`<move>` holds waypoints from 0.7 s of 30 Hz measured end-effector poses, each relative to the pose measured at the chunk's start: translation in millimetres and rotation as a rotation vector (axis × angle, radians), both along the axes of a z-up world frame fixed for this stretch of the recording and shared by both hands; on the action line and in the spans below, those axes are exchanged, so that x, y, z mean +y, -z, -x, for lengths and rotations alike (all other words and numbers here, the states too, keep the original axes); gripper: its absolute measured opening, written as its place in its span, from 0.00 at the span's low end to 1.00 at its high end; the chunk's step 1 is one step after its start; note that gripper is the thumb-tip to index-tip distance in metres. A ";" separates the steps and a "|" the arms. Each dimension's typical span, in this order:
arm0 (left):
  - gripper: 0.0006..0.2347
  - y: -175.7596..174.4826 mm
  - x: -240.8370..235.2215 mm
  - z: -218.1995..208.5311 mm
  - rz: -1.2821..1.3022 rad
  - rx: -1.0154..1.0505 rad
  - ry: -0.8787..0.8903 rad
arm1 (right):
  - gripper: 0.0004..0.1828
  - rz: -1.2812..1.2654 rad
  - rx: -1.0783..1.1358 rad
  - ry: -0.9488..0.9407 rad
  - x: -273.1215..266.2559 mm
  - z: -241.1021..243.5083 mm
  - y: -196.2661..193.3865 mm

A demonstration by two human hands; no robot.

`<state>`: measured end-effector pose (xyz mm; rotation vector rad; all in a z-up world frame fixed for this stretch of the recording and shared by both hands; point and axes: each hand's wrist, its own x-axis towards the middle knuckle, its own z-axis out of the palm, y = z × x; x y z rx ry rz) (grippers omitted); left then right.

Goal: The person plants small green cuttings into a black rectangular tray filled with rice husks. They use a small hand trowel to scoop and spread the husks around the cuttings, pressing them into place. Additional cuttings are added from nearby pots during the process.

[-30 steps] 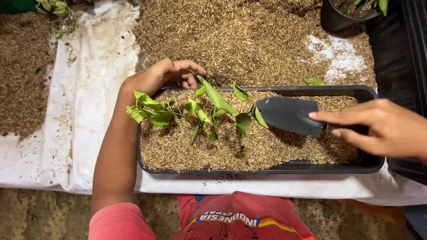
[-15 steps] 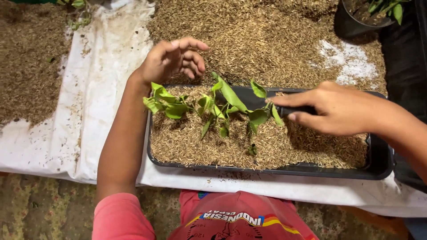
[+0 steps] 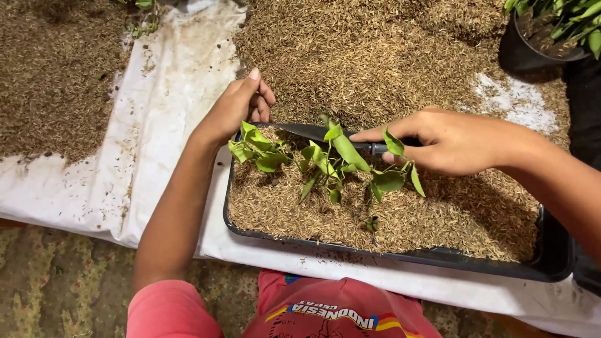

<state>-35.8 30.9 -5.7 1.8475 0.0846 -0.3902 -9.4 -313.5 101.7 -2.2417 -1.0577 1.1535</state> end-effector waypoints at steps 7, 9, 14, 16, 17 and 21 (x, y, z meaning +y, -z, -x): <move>0.30 -6.8 -4.4 11.8 -0.104 -0.031 -0.123 | 0.35 -0.090 0.211 0.074 -11.0 -24.1 5.4; 0.30 -5.4 -1.5 13.7 -0.111 -0.050 -0.102 | 0.35 -0.019 0.108 0.233 -33.7 -39.9 4.3; 0.34 -8.7 -4.0 20.1 -0.102 0.013 -0.075 | 0.16 -0.042 -0.097 0.618 -128.2 -70.8 39.3; 0.34 -3.1 -4.3 20.1 -0.038 0.014 -0.098 | 0.17 0.019 -0.323 0.577 -179.6 -82.1 74.5; 0.34 -2.7 -3.9 20.9 -0.040 0.016 -0.100 | 0.17 0.018 -0.322 0.575 -201.9 -81.5 93.9; 0.33 9.0 -2.8 17.2 0.097 0.035 -0.075 | 0.21 0.349 -0.390 0.715 -265.0 -71.9 144.8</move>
